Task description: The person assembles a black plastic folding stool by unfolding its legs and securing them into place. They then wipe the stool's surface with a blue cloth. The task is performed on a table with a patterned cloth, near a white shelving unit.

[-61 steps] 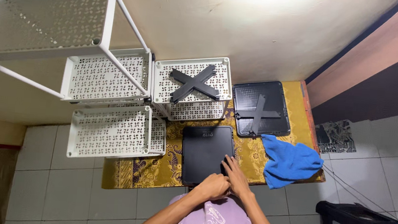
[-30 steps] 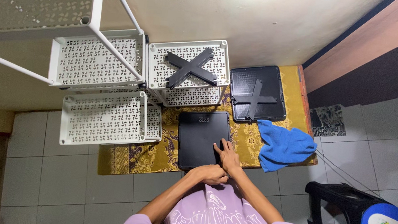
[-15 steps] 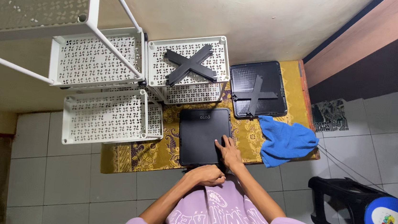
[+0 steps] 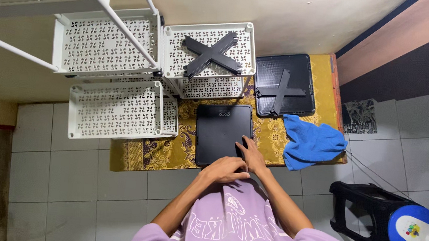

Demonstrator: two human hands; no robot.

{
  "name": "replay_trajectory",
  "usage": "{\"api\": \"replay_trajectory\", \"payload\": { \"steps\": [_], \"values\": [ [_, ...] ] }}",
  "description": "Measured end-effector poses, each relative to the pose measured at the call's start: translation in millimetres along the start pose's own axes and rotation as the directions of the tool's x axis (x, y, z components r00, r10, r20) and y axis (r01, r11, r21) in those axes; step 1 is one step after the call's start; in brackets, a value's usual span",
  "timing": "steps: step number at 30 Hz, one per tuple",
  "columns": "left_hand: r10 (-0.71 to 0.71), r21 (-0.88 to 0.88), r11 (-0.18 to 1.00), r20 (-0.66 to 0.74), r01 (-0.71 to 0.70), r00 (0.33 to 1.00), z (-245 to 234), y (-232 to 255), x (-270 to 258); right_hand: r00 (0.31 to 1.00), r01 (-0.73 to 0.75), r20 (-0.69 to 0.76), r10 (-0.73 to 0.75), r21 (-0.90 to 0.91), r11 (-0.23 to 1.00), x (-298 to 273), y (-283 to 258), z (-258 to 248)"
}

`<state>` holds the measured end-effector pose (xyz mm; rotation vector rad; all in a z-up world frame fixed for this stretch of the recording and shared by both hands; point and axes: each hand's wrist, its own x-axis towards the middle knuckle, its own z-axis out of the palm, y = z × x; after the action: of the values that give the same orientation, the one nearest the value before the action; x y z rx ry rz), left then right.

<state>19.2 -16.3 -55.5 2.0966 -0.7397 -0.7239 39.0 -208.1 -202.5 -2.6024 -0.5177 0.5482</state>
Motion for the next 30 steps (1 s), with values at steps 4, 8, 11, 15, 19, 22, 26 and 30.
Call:
{"api": "replay_trajectory", "payload": {
  "steps": [4,8,11,15,19,22,26,30],
  "values": [
    [-0.112,-0.06,0.993,-0.289,0.098,0.951,-16,-29,-31,0.995,-0.022,0.099,-0.007,0.288,0.957,16,9,-25],
    [-0.457,-0.21,0.889,-0.486,0.408,0.745,-15,-97,-63,0.997,0.002,0.061,-0.04,0.53,0.848,14,-32,-82],
    [-0.306,0.099,0.897,-0.565,0.432,0.766,16,-139,-72,0.945,0.258,0.026,-0.325,0.547,0.796,0,-93,-115],
    [-0.328,0.311,0.851,-0.315,0.423,0.891,50,-173,-67,0.81,0.425,0.218,-0.544,0.422,0.801,-16,-170,-114],
    [-0.212,0.472,0.813,-0.306,0.341,0.928,59,-185,-56,0.883,0.373,0.299,-0.362,0.022,0.927,-17,-197,-78],
    [-0.23,0.476,0.813,-0.269,0.336,0.935,62,-186,-57,0.937,0.321,0.168,-0.307,-0.061,0.945,-16,-192,-49],
    [-0.233,0.391,0.866,-0.237,0.312,0.943,55,-184,-62,0.959,0.268,0.119,-0.257,-0.092,0.959,-11,-177,-28],
    [-0.278,0.435,0.844,-0.145,0.314,0.95,45,-186,-61,0.972,0.218,0.093,-0.215,-0.019,0.976,-6,-162,-16]
  ]
}}
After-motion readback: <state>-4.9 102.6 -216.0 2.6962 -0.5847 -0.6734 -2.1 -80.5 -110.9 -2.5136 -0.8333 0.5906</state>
